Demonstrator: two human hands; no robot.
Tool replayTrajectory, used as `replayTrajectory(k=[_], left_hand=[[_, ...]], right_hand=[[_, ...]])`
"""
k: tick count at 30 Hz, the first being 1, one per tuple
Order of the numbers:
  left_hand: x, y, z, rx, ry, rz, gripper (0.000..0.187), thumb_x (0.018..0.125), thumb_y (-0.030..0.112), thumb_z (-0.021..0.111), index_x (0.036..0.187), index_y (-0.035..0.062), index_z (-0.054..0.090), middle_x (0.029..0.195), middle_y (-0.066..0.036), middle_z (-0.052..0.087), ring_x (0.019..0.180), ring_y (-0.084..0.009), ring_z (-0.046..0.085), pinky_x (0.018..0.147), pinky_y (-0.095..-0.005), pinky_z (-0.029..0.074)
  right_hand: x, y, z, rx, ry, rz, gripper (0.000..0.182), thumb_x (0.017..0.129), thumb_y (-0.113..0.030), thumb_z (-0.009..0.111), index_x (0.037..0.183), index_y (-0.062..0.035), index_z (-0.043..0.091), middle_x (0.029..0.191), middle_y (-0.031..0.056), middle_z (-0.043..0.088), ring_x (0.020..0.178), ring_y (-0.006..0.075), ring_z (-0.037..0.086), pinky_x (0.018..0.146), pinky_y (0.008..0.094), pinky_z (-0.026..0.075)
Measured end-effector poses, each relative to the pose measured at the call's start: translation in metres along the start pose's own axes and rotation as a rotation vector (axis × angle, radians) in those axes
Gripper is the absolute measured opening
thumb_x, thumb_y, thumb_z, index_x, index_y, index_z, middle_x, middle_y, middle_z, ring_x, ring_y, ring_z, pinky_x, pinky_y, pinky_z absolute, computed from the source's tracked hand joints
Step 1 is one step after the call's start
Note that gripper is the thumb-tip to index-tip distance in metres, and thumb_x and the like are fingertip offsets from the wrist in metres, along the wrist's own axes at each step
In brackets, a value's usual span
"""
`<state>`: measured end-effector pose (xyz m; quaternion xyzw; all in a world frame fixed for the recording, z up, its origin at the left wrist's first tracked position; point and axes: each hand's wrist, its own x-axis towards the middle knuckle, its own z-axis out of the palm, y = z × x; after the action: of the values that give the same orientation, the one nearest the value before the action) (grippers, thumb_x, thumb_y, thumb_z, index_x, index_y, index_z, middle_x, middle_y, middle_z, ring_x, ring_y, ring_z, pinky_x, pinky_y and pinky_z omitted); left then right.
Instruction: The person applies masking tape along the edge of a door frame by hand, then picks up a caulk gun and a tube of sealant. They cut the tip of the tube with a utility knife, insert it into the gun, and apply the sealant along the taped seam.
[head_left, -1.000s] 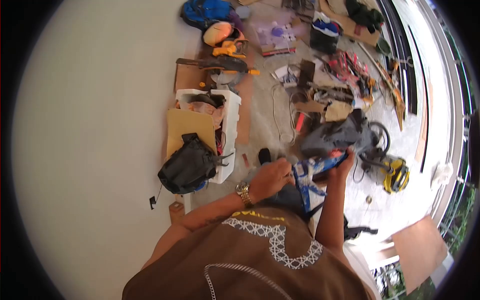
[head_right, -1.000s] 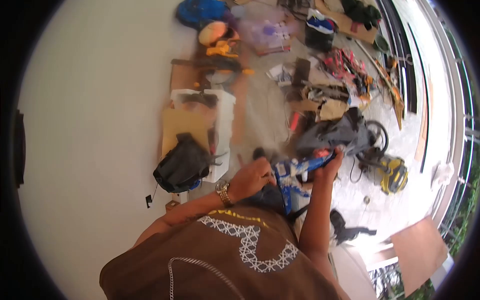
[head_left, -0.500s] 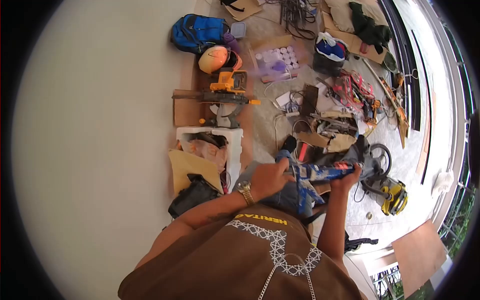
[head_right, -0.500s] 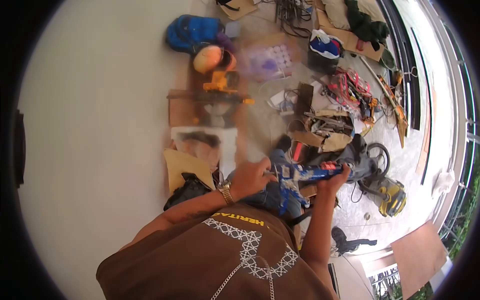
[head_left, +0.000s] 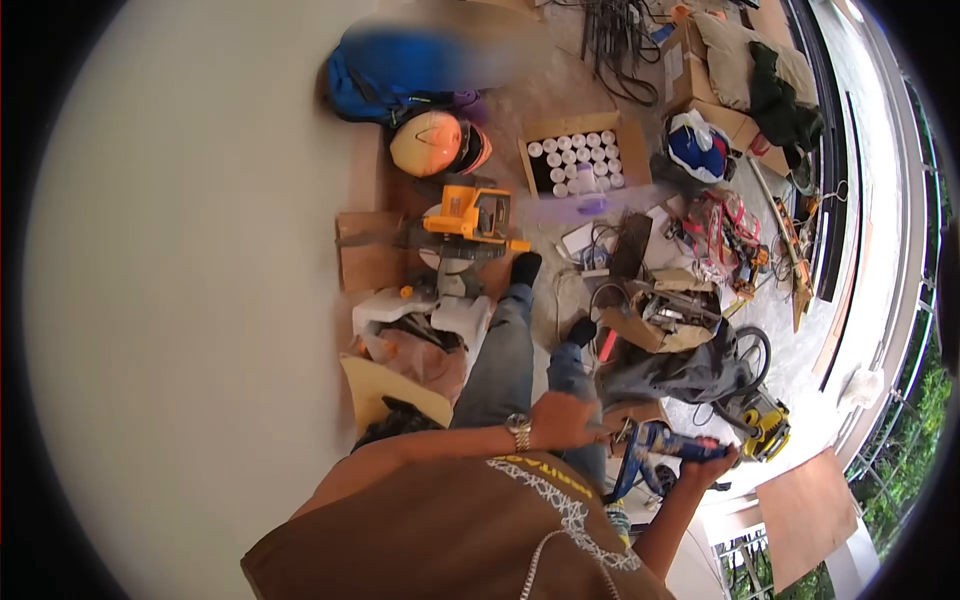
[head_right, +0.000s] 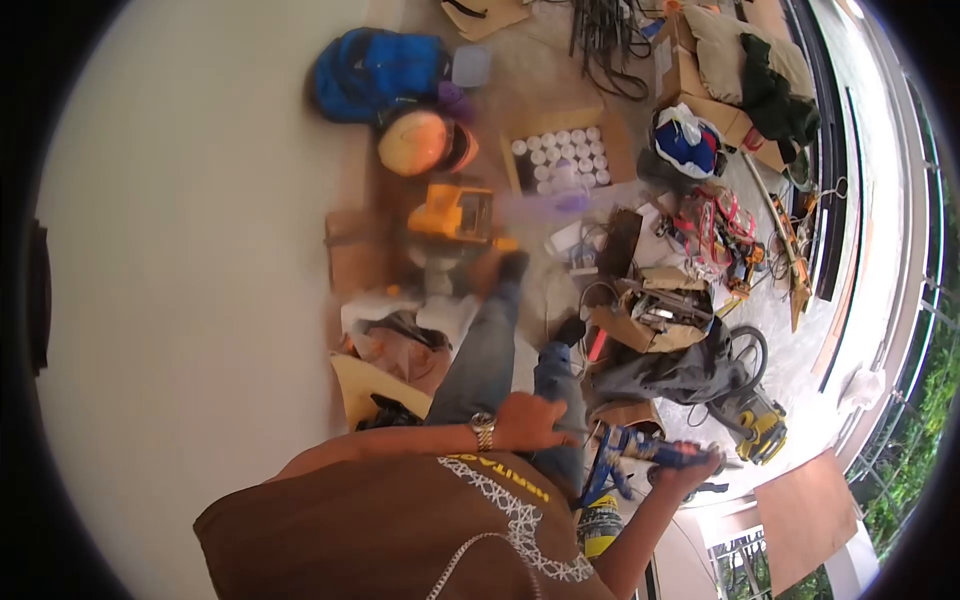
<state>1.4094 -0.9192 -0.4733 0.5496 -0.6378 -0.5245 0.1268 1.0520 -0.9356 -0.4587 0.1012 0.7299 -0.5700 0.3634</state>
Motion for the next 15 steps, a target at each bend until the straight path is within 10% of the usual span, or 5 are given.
replayTrajectory(k=[3,9,10,12,15], left_hand=[[0.009,-0.040,-0.046,-0.233,0.203,0.320,0.045,0.085,0.051,0.074,0.089,0.0082,0.062,0.073,-0.015,0.062,0.073,-0.0370,0.063,0.070,-0.0478,0.049],[0.148,-0.200,-0.272,0.180,0.608,0.041,0.016,0.095,0.018,0.061,0.102,0.0051,0.067,0.093,-0.017,0.068,0.089,-0.0412,0.065,0.074,-0.0472,0.051],[0.186,-0.242,-0.283,0.250,0.533,0.097,0.016,0.095,0.018,0.061,0.102,0.0046,0.067,0.093,-0.017,0.068,0.089,-0.0410,0.065,0.075,-0.0479,0.052],[0.251,-0.287,-0.299,0.287,0.368,0.135,0.017,0.095,0.018,0.061,0.102,0.0037,0.067,0.093,-0.018,0.069,0.091,-0.0401,0.066,0.078,-0.0487,0.054],[0.344,-0.337,-0.282,0.459,0.118,0.066,0.018,0.092,0.015,0.061,0.102,0.0027,0.069,0.096,-0.020,0.071,0.093,-0.0392,0.069,0.080,-0.0486,0.056]], right_hand=[[0.007,-0.016,-0.027,0.097,0.045,0.045,0.037,0.092,-0.047,0.056,0.083,-0.0123,0.045,0.070,0.0028,0.048,0.060,0.0171,0.050,0.061,0.0320,0.049],[0.043,-0.087,-0.202,-0.096,0.517,-0.487,0.036,0.085,-0.039,0.063,0.093,-0.0042,0.055,0.083,0.0078,0.061,0.073,0.0261,0.064,0.077,0.0447,0.057],[0.041,-0.094,-0.225,-0.162,0.568,-0.534,0.038,0.086,-0.036,0.062,0.098,-0.0014,0.057,0.088,0.0095,0.063,0.077,0.0280,0.065,0.080,0.0467,0.057],[-0.135,-0.031,-0.013,-0.599,0.531,-1.105,0.038,0.085,-0.035,0.064,0.101,-0.0013,0.061,0.092,0.0111,0.064,0.078,0.0273,0.065,0.076,0.0446,0.056],[-0.095,-0.058,-0.159,-0.678,0.873,-0.952,0.037,0.085,-0.036,0.065,0.101,-0.0019,0.061,0.094,0.0108,0.064,0.080,0.0268,0.064,0.076,0.0446,0.056]])
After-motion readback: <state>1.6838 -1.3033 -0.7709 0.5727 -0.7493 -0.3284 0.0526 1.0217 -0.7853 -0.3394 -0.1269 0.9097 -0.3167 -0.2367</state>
